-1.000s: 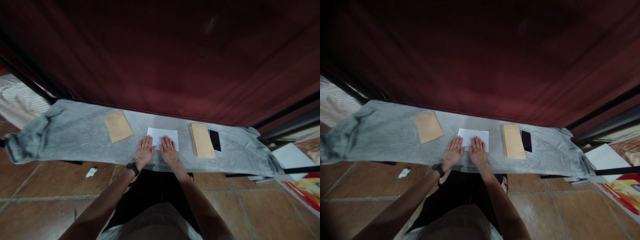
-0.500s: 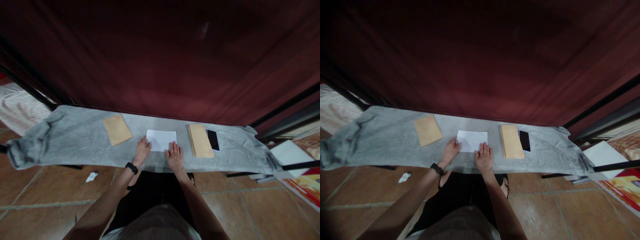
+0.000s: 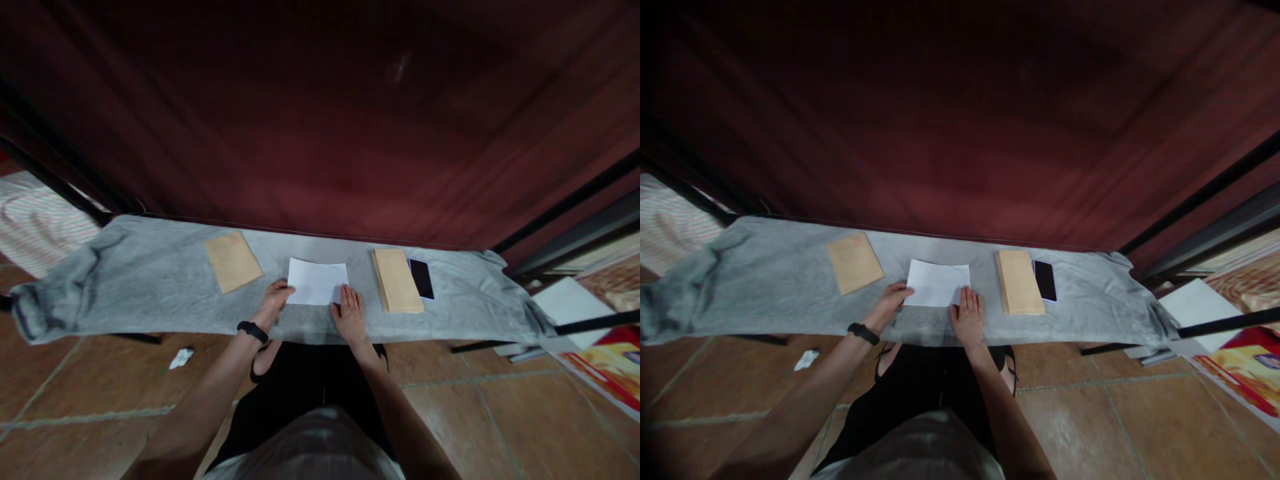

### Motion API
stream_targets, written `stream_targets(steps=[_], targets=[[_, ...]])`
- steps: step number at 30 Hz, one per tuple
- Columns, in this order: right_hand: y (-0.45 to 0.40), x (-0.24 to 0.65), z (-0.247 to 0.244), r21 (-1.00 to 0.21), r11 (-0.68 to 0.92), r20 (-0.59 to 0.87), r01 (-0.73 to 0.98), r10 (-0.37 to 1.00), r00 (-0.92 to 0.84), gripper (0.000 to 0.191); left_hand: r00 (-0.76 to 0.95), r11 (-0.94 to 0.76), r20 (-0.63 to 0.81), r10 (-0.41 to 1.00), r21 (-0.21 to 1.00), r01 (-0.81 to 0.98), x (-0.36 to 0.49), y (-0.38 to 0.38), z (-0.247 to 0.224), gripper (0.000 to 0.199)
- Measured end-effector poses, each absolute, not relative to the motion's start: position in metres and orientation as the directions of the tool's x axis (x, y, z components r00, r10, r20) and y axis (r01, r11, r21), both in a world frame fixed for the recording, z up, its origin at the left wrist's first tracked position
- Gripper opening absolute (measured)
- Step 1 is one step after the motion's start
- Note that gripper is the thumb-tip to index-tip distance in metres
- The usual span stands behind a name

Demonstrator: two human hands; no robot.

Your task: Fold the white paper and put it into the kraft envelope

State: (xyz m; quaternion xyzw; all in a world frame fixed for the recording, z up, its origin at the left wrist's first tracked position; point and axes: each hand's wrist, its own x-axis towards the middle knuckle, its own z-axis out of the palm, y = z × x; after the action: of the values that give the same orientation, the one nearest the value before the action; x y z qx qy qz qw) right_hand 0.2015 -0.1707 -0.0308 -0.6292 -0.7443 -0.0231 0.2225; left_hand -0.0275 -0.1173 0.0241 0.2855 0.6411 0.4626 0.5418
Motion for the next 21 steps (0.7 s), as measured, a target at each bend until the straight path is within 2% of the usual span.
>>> stream_targets(steps=[4,6,8,11,13,15,16,18,21], targets=[[-0.177,0.188,-0.016,-0.297,0.315,0.344,0.901,0.916,-0.207,0.062,-0.200,0.453,-0.501,0.842,0.858,-0.242,-0.017,-0.133,0.029,0.026],[-0.178,0.181,-0.006,-0.354,0.360,0.331,0.863,0.911,-0.244,0.058,-0.152,0.462,-0.516,0.843,0.839,-0.288,-0.009,-0.142,0.033,0.027],[-0.177,0.177,0.006,-0.451,0.364,0.316,0.815,0.919,-0.236,0.054,-0.069,0.448,-0.505,0.860,0.814,-0.369,-0.003,-0.150,0.040,0.028],[-0.172,0.179,0.028,-0.685,0.296,0.287,0.666,0.950,-0.127,0.049,0.045,0.385,-0.430,0.902,0.750,-0.538,-0.003,-0.157,0.052,0.025],[-0.167,0.180,0.042,-0.865,0.221,0.249,0.450,0.969,0.002,0.039,-0.007,0.320,-0.402,0.916,0.738,-0.594,-0.006,-0.157,0.057,0.025],[-0.161,0.179,0.055,-0.981,0.137,0.157,0.134,0.977,0.146,0.031,-0.077,0.285,-0.402,0.913,0.758,-0.586,-0.007,-0.157,0.058,0.026],[-0.159,0.176,0.059,-0.994,0.105,0.095,-0.039,0.975,0.201,0.029,-0.083,0.290,-0.405,0.911,0.768,-0.571,-0.006,-0.157,0.057,0.029],[-0.157,0.170,0.065,-0.938,0.067,-0.021,-0.339,0.968,0.251,0.028,-0.037,0.322,-0.406,0.913,0.774,-0.546,-0.001,-0.158,0.053,0.038],[-0.158,0.162,0.063,-0.824,0.024,-0.142,-0.566,0.958,0.248,0.027,0.007,0.315,-0.370,0.929,0.781,-0.539,0.009,-0.159,0.046,0.048]])
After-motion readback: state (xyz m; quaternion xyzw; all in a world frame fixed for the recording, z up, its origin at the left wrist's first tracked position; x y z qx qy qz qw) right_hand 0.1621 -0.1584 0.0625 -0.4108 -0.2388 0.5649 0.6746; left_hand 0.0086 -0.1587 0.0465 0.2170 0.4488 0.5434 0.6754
